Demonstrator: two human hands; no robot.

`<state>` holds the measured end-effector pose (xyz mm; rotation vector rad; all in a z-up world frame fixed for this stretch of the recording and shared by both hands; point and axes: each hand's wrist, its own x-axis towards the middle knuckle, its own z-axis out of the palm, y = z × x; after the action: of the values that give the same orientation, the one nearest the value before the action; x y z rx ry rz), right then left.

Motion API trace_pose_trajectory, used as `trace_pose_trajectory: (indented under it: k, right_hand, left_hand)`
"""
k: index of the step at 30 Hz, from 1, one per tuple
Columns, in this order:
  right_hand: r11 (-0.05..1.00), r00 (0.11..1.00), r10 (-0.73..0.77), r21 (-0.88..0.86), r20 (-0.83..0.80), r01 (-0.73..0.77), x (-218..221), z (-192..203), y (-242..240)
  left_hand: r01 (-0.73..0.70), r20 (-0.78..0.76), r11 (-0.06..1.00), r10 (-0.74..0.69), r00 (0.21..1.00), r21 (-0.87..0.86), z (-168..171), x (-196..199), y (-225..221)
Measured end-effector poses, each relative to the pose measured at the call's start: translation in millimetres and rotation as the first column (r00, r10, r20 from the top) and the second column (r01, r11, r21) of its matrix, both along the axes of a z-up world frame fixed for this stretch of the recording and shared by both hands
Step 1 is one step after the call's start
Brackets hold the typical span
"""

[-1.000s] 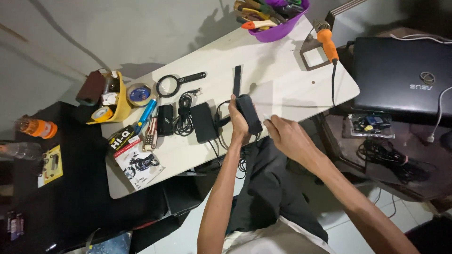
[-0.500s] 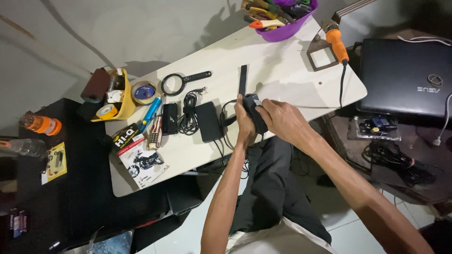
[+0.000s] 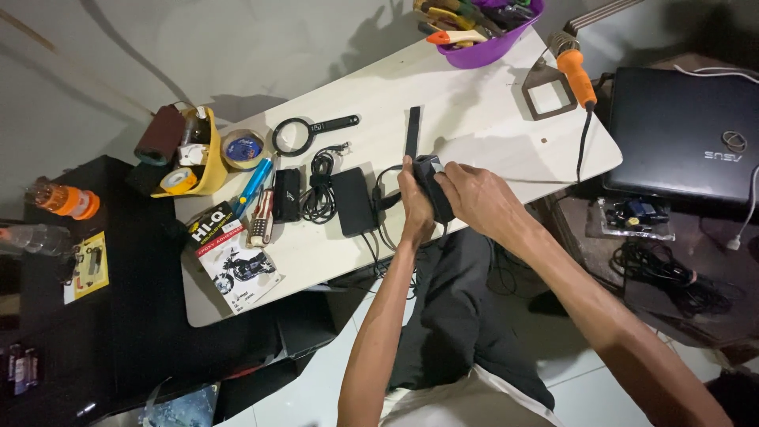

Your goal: Using a small hand tool to pry open the plastic casing of an electronic power adapter on a workbench.

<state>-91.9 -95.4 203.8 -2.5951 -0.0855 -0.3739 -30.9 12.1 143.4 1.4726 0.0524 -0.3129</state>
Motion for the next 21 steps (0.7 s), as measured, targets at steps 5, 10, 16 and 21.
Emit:
trace_pose_trajectory:
  k: [5,10,16,21]
  right_hand:
    - [1.000,1.000,-0.016,-0.014,-0.016,0.016,0,2,0]
    - [0.999,0.999,-0.009,-0.034,-0.044,0.007,-1,8,3]
    - [1.000,1.000,-0.003,-0.013,-0.015,0.003,10,-8,2]
    - [0.979,0.999,-0.034,-0.202,-0.023,0.029,0,2,-1]
  left_hand:
    - [-0.036,0.011,0.996,0.037,0.999,-0.083,-14,0,-23]
    - [-0.060,0.030,0.993,0.063,0.998,-0.103,-13,0,-25]
    - [-0.041,0.098,0.998,0.046,0.994,-0.048,-42,12,-11]
    - [-0.014,0.188,1.000,0.011,0.982,0.015,-54,27,-8]
